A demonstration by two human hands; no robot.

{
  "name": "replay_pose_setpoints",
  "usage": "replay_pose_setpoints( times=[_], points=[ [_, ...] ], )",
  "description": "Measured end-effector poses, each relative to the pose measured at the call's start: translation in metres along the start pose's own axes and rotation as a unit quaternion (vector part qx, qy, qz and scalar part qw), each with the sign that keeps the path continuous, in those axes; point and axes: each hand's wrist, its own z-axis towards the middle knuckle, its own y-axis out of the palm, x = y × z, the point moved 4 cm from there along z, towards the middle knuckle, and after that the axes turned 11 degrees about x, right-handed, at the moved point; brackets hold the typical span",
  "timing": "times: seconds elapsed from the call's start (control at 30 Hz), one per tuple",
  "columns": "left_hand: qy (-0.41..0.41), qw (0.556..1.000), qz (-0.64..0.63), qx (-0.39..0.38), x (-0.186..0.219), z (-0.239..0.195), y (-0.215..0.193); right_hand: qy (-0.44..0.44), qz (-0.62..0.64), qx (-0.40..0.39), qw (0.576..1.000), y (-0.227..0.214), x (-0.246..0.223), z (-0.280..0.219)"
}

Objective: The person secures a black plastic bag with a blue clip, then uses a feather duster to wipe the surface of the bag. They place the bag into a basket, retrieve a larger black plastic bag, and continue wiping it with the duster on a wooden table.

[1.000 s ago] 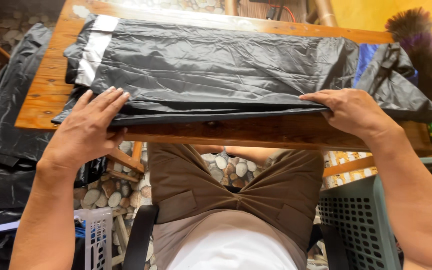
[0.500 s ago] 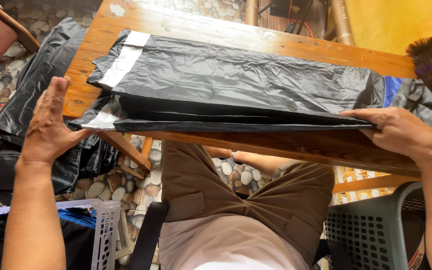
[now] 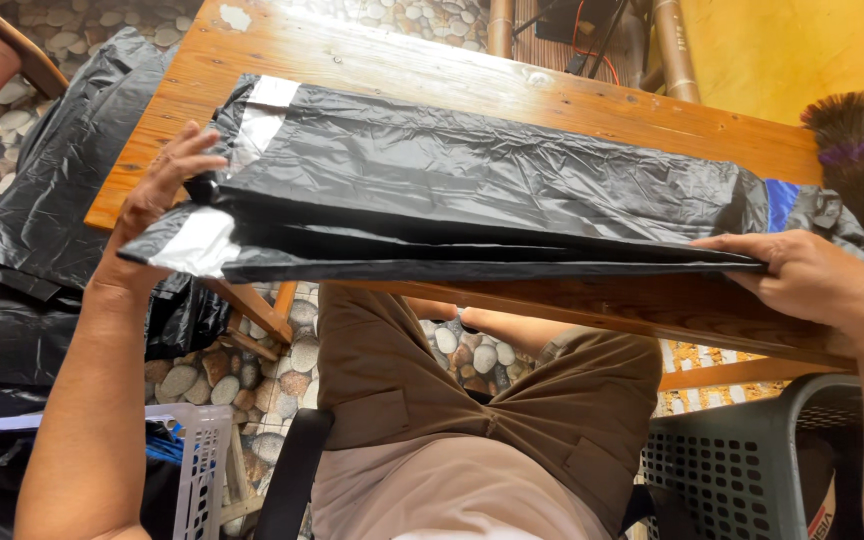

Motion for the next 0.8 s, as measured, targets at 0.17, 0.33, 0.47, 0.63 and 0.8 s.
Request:
replay_pose_setpoints(
  times=[0.17,0.33,0.47,0.63,0.8],
  points=[
    [0.084,0.975,0.184,0.096,0.019,0.003,-0.002,-0.081,-0.034,0.107,0.990,0.012,-0.016,0.007],
    [0.004,0.952,0.253,0.174,-0.022,0.004,-0.010,-0.101,0.016,0.208,0.973,0.038,-0.033,0.024],
    [0.072,0.929,0.277,0.235,0.059,0.014,-0.004,-0.121,0.043,0.187,0.974,0.057,-0.038,0.039],
    [0.135,0.938,0.317,-0.038,0.115,0.033,0.076,-0.240,0.195,0.054,0.949,0.053,-0.056,0.021],
    [0.200,0.914,0.338,-0.103,0.104,0.047,0.137,-0.237,0.142,0.202,0.940,0.053,-0.064,0.022]
  ],
)
